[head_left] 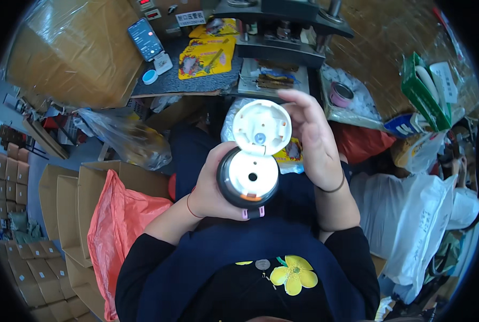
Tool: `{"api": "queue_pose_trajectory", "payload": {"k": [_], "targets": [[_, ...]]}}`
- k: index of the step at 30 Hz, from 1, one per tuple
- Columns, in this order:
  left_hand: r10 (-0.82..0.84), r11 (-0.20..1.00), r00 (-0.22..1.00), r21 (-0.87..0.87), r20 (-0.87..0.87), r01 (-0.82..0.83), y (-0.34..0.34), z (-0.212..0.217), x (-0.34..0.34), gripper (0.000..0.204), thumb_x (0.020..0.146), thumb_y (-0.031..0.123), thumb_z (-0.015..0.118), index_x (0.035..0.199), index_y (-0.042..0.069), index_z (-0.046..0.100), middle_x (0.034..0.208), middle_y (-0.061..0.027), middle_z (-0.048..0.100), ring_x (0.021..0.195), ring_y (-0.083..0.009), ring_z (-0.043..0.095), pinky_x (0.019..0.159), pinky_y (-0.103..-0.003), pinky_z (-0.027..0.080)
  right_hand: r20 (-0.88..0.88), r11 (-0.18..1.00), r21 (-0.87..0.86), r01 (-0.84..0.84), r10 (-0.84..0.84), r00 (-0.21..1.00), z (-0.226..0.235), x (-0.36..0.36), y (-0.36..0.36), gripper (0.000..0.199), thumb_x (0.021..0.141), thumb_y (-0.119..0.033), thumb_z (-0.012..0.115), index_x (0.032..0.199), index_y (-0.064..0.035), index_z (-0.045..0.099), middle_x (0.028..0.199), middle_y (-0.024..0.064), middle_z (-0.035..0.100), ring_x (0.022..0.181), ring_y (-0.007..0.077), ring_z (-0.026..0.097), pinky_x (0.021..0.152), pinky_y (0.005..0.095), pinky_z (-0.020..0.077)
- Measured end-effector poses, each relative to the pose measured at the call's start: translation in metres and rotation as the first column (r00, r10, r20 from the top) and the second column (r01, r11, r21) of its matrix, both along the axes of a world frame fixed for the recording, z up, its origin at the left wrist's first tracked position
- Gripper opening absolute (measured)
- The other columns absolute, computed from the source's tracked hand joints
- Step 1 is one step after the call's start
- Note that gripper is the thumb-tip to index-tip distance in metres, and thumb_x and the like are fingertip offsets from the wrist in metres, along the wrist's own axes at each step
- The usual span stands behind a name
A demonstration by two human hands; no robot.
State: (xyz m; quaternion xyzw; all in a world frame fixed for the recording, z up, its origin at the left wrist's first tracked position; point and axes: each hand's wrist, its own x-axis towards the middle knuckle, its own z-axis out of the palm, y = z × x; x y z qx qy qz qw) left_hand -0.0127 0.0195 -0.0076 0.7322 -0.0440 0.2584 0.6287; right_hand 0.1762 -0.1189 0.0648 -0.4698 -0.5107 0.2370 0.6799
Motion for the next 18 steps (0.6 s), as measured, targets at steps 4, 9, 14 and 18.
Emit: {"api": "queue_pose_trajectory", "payload": {"k": [4, 9, 14, 18], "targets": [[0.065, 0.998, 0.979, -0.029, 0.195, -0.061, 0.008, 0.017, 0.002, 0.117, 0.052, 0.035, 0.101, 0.145, 0.006, 0.036, 0.132, -0.0145, 0.053, 0.122, -0.0288, 0.057, 0.103, -0.041, 0.047, -0.028, 0.999, -0.042, -0.029, 0.028, 0.999, -0.025, 0.009, -0.008, 0.061, 0.105, -0.046, 0.05, 0.143, -0.0002, 0.041, 0.117, 0.0118, 0.062, 0.103, 0.0144, 0.06, 0.093, 0.0286, 0.0479], [0.143, 0.99, 0.989, 0.009, 0.03, -0.144, 0.01, 0.024, -0.009, 0.115, 0.052, 0.043, 0.1, 0.143, 0.005, 0.041, 0.131, -0.0163, 0.055, 0.117, -0.0306, 0.061, 0.098, -0.041, 0.048, 0.06, 0.993, 0.117, -0.008, 0.001, 0.998, -0.001, -0.005, -0.008, 0.071, 0.1, -0.052, 0.055, 0.144, 0.0016, 0.043, 0.13, 0.0129, 0.059, 0.11, 0.017, 0.058, 0.092, 0.0305, 0.0481], [0.161, 0.985, 0.986, 0.064, 0.032, -0.162, 0.007, 0.026, -0.012, 0.115, 0.051, 0.044, 0.1, 0.142, 0.004, 0.042, 0.13, -0.0168, 0.056, 0.114, -0.0314, 0.062, 0.097, -0.041, 0.049, 0.088, 0.985, 0.168, -0.027, 0.012, 0.996, 0.005, -0.002, -0.008, 0.063, 0.1, -0.048, 0.057, 0.139, 0.0009, 0.048, 0.125, 0.0116, 0.06, 0.107, 0.0158, 0.059, 0.091, 0.0303, 0.0483], [0.199, 0.969, 0.977, 0.136, 0.08, -0.209, 0.009, 0.033, -0.012, 0.115, 0.05, 0.044, 0.1, 0.141, 0.004, 0.043, 0.128, -0.0167, 0.057, 0.112, -0.0321, 0.063, 0.095, -0.041, 0.05, 0.085, 0.993, 0.115, -0.023, 0.013, 0.996, -0.005, -0.001, -0.011, 0.056, 0.101, -0.045, 0.057, 0.135, -0.0005, 0.052, 0.121, 0.0106, 0.061, 0.105, 0.0156, 0.06, 0.089, 0.0288, 0.0489]]}}
